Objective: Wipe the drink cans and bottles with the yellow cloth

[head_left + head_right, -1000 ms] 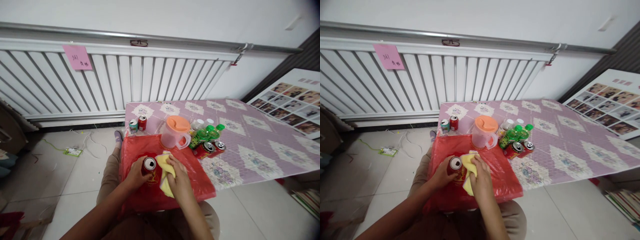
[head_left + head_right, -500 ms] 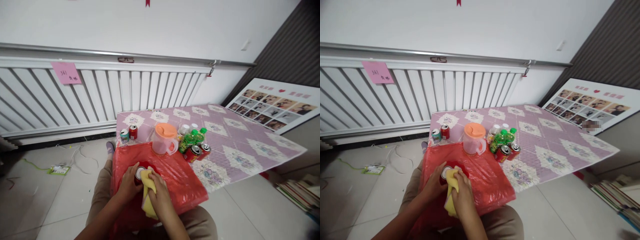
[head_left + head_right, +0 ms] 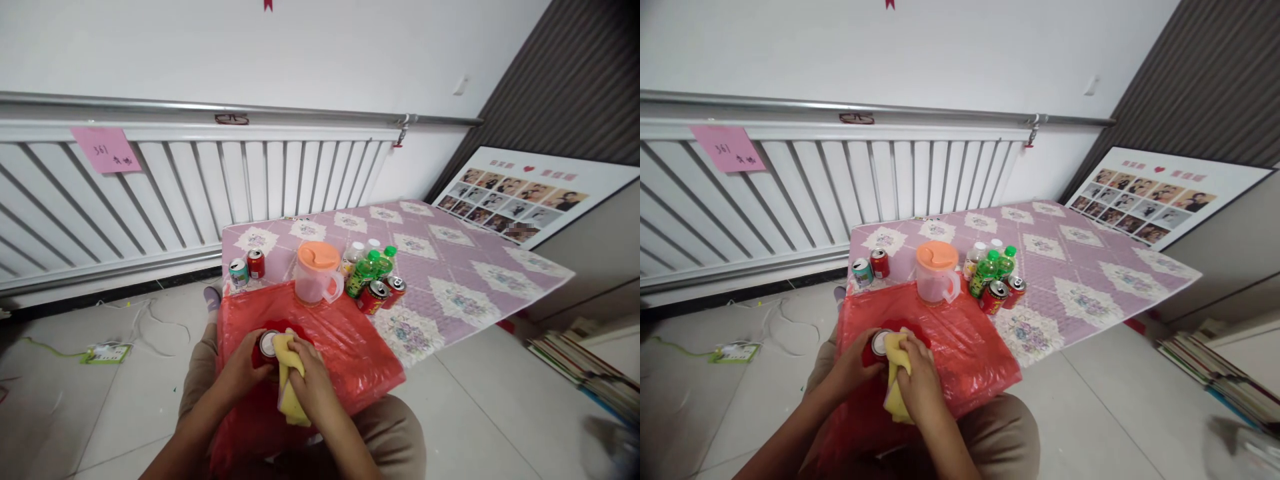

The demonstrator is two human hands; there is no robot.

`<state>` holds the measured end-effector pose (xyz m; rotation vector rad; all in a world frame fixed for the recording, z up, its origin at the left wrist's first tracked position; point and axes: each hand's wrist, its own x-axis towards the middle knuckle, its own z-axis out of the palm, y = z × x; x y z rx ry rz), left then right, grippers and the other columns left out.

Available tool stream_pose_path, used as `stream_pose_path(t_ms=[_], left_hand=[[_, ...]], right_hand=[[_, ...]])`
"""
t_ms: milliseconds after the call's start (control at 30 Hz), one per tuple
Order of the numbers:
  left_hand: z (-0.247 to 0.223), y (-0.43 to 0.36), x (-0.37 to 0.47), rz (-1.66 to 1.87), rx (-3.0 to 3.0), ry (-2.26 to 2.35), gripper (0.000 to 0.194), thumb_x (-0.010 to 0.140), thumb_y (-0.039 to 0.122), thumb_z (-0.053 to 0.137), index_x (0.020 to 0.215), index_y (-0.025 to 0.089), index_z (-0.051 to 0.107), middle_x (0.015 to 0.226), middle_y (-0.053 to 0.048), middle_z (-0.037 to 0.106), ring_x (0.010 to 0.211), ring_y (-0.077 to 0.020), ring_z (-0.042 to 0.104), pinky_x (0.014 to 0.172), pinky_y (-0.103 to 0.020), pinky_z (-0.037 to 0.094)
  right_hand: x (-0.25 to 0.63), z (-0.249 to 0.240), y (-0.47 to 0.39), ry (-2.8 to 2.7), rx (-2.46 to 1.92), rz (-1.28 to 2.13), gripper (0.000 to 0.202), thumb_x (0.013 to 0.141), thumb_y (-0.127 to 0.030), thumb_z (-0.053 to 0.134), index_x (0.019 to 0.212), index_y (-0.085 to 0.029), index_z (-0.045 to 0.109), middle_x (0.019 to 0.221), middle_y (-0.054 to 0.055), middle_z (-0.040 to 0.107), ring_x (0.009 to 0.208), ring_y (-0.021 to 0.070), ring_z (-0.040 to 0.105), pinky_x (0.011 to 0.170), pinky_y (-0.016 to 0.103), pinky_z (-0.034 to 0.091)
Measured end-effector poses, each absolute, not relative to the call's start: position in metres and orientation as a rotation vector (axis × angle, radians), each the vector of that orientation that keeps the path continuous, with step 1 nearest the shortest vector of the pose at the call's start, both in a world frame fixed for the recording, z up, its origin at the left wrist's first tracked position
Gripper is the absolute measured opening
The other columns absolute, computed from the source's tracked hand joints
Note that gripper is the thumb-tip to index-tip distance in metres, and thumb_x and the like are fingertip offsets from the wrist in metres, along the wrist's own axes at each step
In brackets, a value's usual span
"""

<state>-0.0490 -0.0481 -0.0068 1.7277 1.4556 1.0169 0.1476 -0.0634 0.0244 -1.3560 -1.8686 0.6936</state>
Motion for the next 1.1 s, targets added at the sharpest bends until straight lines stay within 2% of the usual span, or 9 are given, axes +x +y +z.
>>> stream_pose_path(t_ms=[133,267,467,600,733,867,1000,1100], left_hand=[[-0.011,-0.049,-0.040,1.044,1.758,1.614,0.074,0.065,0.020,0.075,0.133,0.018,0.046,0.125,-0.013,0.060,0.120,-0.0320,0.058,0.106,-0.055,0.045],[-0.011,-0.049,-0.038,0.978,1.810,1.598,0.074,0.067,0.023,0.074,0.135,0.014,0.047,0.126,-0.017,0.057,0.122,-0.0337,0.056,0.107,-0.056,0.044],[-0.004,-0.046,-0.059,0.899,1.827,1.411,0.086,0.064,0.012,0.069,0.144,0.021,0.039,0.151,-0.014,0.043,0.141,-0.0321,0.041,0.118,-0.054,0.033],[0.002,-0.043,-0.063,0.879,1.772,1.325,0.075,0.070,0.009,0.064,0.141,0.024,0.043,0.146,-0.010,0.051,0.136,-0.0272,0.049,0.117,-0.051,0.036],[-0.002,-0.044,-0.051,0.986,1.717,1.363,0.066,0.065,0.009,0.071,0.127,0.021,0.053,0.130,-0.010,0.061,0.122,-0.0272,0.058,0.110,-0.050,0.043],[-0.014,-0.047,-0.036,1.080,1.648,1.531,0.069,0.064,0.018,0.079,0.127,0.020,0.051,0.124,-0.012,0.060,0.114,-0.0279,0.060,0.104,-0.051,0.046],[-0.019,-0.049,-0.035,1.061,1.686,1.548,0.086,0.063,0.017,0.079,0.140,0.020,0.042,0.136,-0.015,0.052,0.127,-0.0313,0.052,0.111,-0.055,0.039],[-0.015,-0.047,-0.042,1.031,1.759,1.406,0.089,0.063,0.011,0.074,0.144,0.021,0.038,0.146,-0.014,0.045,0.140,-0.0316,0.040,0.118,-0.054,0.031]], right_hand=[[0.147,0.022,-0.065,-1.892,-1.359,0.671,0.050,0.072,-0.007,0.049,0.119,-0.019,0.063,0.133,0.012,0.063,0.127,0.0259,0.055,0.107,0.047,0.045],[0.148,0.022,-0.063,-1.868,-1.368,0.678,0.048,0.074,-0.007,0.048,0.118,-0.019,0.064,0.132,0.012,0.062,0.125,0.0249,0.056,0.107,0.046,0.045],[0.150,0.022,-0.059,-1.840,-1.337,0.712,0.050,0.071,-0.006,0.047,0.116,-0.022,0.064,0.128,0.009,0.065,0.123,0.0234,0.058,0.105,0.043,0.046],[0.150,0.019,-0.059,-1.842,-1.326,0.704,0.053,0.071,-0.006,0.047,0.117,-0.023,0.064,0.128,0.008,0.064,0.123,0.0226,0.057,0.106,0.043,0.045],[0.151,0.017,-0.061,-1.836,-1.333,0.698,0.051,0.072,-0.006,0.048,0.117,-0.023,0.064,0.127,0.009,0.065,0.122,0.0235,0.058,0.106,0.044,0.046],[0.153,0.016,-0.061,-1.825,-1.359,0.699,0.048,0.073,-0.008,0.047,0.117,-0.021,0.064,0.129,0.010,0.064,0.123,0.0245,0.057,0.106,0.046,0.045],[0.156,0.015,-0.058,-1.828,-1.342,0.709,0.046,0.076,-0.009,0.047,0.117,-0.020,0.063,0.129,0.011,0.064,0.123,0.0239,0.057,0.106,0.045,0.045],[0.157,0.015,-0.056,-1.827,-1.331,0.699,0.046,0.076,-0.011,0.047,0.118,-0.022,0.063,0.128,0.010,0.064,0.121,0.0235,0.058,0.105,0.045,0.045]])
